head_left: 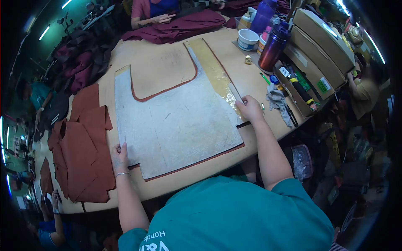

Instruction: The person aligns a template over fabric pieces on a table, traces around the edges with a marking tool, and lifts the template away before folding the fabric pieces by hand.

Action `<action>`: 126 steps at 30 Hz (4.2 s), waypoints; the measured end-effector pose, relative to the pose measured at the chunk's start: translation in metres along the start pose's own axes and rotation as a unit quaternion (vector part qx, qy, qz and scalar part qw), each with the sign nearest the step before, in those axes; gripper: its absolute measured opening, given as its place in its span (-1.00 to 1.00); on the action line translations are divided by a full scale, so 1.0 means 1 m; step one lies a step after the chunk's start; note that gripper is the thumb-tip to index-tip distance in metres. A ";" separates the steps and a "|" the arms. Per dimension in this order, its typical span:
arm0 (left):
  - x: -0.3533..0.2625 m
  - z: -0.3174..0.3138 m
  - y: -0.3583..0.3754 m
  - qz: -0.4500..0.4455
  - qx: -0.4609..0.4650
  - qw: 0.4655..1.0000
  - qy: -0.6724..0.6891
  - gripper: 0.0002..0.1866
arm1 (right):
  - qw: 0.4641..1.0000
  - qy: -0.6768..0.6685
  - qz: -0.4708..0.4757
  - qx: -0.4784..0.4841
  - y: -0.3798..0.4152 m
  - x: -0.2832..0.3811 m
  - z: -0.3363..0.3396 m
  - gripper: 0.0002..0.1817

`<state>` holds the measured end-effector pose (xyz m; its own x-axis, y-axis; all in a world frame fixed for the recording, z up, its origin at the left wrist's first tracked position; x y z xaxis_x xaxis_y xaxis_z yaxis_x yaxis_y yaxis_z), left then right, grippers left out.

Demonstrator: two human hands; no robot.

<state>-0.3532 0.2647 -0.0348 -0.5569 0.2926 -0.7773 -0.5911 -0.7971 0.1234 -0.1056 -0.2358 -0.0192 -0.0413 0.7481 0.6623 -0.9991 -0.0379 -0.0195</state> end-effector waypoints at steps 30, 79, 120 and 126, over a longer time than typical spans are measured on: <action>0.047 0.049 -0.005 -0.009 0.059 0.969 0.240 -0.56 | 0.986 0.051 0.123 -0.099 0.019 -0.010 0.028 -0.81; 0.002 0.080 -0.014 -0.042 0.034 0.984 0.172 -0.55 | 0.972 0.201 0.123 -0.009 0.029 0.013 0.002 -0.21; 0.106 0.251 0.000 -0.009 -0.067 0.994 0.085 -0.50 | 0.928 -0.370 0.015 0.040 0.031 0.031 0.041 -0.69; 0.031 0.140 -0.006 -0.037 -0.012 0.991 0.126 -0.52 | 0.867 -0.096 0.203 -0.445 0.075 0.089 0.334 -0.68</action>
<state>-0.4486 0.3531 0.0269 -0.3474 0.2113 -0.9136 -0.6096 -0.7912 0.0488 -0.1811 -0.3932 0.2889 -0.4733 0.6662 0.5764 -0.5187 0.3181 -0.7936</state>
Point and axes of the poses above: each hand's wrist, its own y-axis away from the middle knuckle, its own z-axis out of the back of the hand, x = y × z, the point moved 9 cm from there along -y, towards the middle knuckle, and after that the axes turned 2 degrees about z, right-handed, at the moved point
